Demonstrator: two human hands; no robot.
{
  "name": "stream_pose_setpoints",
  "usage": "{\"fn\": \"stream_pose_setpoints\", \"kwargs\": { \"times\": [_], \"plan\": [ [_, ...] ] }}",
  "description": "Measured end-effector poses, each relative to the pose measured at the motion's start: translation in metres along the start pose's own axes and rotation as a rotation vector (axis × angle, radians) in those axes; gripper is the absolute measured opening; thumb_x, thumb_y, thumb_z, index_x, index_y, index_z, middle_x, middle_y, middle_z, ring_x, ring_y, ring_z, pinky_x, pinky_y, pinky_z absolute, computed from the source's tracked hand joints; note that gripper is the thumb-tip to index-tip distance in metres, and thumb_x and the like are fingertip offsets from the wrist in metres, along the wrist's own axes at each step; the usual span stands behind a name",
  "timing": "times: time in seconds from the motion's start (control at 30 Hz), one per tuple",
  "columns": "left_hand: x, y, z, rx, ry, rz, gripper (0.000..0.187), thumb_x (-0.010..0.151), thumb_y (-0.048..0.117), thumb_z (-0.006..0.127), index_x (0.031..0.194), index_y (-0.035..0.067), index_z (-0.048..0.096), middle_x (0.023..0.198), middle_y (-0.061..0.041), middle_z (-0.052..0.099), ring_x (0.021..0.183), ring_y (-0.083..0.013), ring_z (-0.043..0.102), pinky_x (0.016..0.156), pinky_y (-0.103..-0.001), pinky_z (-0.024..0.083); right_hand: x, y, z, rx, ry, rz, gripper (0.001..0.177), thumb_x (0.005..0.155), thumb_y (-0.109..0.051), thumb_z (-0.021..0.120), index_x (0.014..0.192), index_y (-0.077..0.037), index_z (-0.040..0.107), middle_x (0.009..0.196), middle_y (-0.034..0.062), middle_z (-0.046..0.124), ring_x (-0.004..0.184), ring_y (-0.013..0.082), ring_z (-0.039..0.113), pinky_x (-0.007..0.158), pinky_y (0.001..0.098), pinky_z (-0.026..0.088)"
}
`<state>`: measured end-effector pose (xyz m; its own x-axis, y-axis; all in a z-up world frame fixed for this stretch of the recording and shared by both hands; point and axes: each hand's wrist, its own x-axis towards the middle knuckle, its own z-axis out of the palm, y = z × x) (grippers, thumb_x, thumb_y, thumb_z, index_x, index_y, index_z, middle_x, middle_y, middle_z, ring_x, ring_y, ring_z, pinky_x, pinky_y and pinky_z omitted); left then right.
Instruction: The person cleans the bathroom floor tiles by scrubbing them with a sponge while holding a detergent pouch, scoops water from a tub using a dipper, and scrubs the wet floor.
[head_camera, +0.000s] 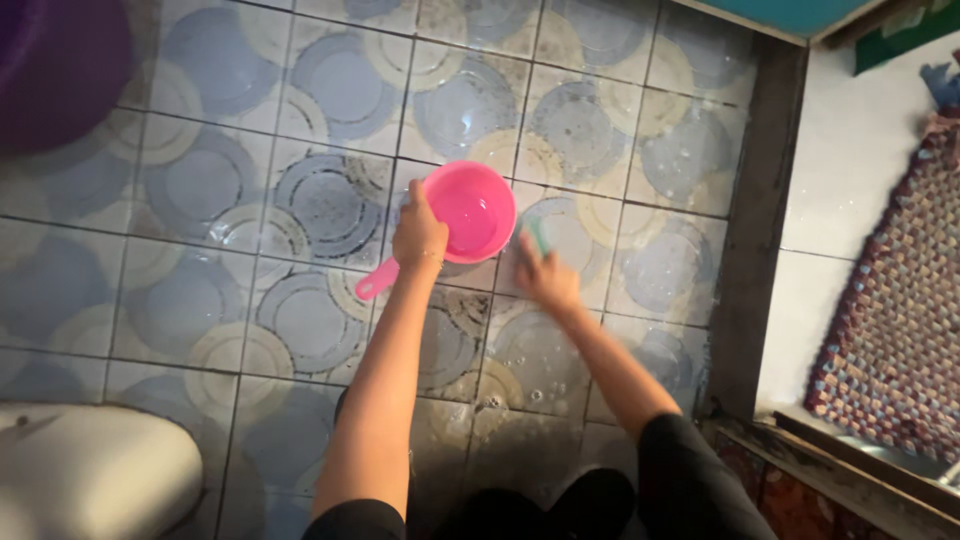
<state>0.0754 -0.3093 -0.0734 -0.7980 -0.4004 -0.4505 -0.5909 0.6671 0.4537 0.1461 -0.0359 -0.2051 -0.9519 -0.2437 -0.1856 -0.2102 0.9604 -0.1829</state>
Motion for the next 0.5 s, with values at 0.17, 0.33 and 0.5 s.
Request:
{"fn": "stream_pose_setpoints", "kwargs": {
  "times": [0.17, 0.33, 0.5],
  "plan": [
    [0.021, -0.021, -0.019, 0.015, 0.135, 0.109, 0.07, 0.087, 0.009, 0.064, 0.148, 0.019, 0.032, 0.111, -0.024, 0.067, 0.098, -0.0451, 0.069, 0.078, -0.055, 0.057, 0.094, 0.022, -0.005, 0.037, 0.223, 0.147, 0.084, 0.093, -0.045, 0.064, 0.165, -0.034, 0.022, 0.094, 0.0273, 0.066, 0.062, 0.0439, 0.065, 0.054, 0.0552, 0.054],
    [0.031, -0.028, -0.02, -0.03, 0.076, 0.017, 0.058, 0.09, 0.011, 0.062, 0.141, 0.016, 0.036, 0.114, -0.024, 0.067, 0.099, -0.0459, 0.069, 0.078, -0.056, 0.057, -0.038, -0.019, 0.023, -0.002, 0.009, 0.018, 0.088, 0.089, -0.048, 0.065, 0.163, -0.031, 0.021, 0.09, 0.027, 0.066, 0.053, 0.0422, 0.065, 0.051, 0.0563, 0.054],
    [0.025, -0.027, -0.009, -0.026, 0.077, 0.015, 0.065, 0.086, 0.013, 0.067, 0.142, 0.014, 0.034, 0.113, -0.025, 0.067, 0.099, -0.0452, 0.069, 0.079, -0.056, 0.058, 0.022, -0.024, 0.015, 0.124, 0.07, 0.062, 0.082, 0.093, -0.048, 0.063, 0.164, -0.037, 0.024, 0.086, 0.0248, 0.068, 0.063, 0.0427, 0.066, 0.057, 0.0553, 0.055]
  ]
}}
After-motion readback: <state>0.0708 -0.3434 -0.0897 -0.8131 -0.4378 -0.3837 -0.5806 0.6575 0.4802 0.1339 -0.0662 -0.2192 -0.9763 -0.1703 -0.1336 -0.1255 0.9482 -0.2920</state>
